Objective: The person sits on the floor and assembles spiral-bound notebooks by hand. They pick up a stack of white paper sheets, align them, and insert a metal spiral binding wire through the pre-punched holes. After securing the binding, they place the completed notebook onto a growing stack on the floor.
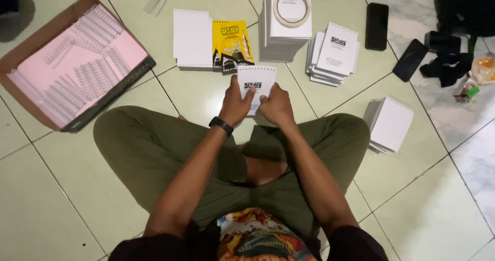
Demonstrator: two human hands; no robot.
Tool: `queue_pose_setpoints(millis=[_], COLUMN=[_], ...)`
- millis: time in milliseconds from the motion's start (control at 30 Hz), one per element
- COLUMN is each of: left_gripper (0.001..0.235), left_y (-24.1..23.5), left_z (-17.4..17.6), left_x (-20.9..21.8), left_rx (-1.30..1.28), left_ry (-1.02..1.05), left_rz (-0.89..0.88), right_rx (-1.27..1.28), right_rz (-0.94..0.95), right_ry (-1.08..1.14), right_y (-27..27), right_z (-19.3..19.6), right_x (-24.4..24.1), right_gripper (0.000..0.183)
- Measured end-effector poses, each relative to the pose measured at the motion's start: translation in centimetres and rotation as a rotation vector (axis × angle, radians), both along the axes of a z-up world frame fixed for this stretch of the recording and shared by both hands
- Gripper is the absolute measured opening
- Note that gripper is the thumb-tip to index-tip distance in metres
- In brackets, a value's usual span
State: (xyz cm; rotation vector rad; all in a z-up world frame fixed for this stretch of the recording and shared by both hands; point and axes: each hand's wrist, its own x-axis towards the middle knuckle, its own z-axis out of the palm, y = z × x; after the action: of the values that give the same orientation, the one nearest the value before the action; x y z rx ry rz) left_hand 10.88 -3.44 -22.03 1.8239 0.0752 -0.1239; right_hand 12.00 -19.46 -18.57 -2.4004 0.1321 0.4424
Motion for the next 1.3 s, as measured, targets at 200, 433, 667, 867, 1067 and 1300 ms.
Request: queue_pose_setpoints(millis=[200, 433, 667, 867, 1067, 1300], left_gripper=[0.060, 0.048, 0.044, 0.032, 0.036, 0.034], left_y=[2.9, 13.5, 14.3, 13.8, 13.3, 12.2], left_z=[5.2, 8.2, 1.8, 1.2, 3.4, 4.4], left_x=[0.1, 2.4, 3.6, 4.3, 3.5, 2.9], left_rx=[0.129, 0.372, 0.109, 0.030, -0.041, -0.263], left_ry=[-0.136, -0.244, -0.041, -0.020, -0.006, -0.017], left_rz=[0.107, 0.330, 0.549, 0.520, 0.438, 0.511], right_rx=[0.419, 0.342, 0.037, 0.192, 0.494, 0.618], right_rz=[0.146, -0.217, -0.485, -0.600, -0.490, -0.242], right_ry=[-0.070, -0.157, -0.326, -0.454, -0.532, -0.304], right_y=[2.3, 4.3, 10.0, 9.4, 8.9, 12.1], right_z=[6.5, -2.7, -7.3, -7.5, -2.4, 3.8], right_x=[0.5, 5.3, 7.3, 7.0, 5.3, 0.2], right_gripper=[0.027, 0.052, 0.053, 0.017, 0.020, 0.035])
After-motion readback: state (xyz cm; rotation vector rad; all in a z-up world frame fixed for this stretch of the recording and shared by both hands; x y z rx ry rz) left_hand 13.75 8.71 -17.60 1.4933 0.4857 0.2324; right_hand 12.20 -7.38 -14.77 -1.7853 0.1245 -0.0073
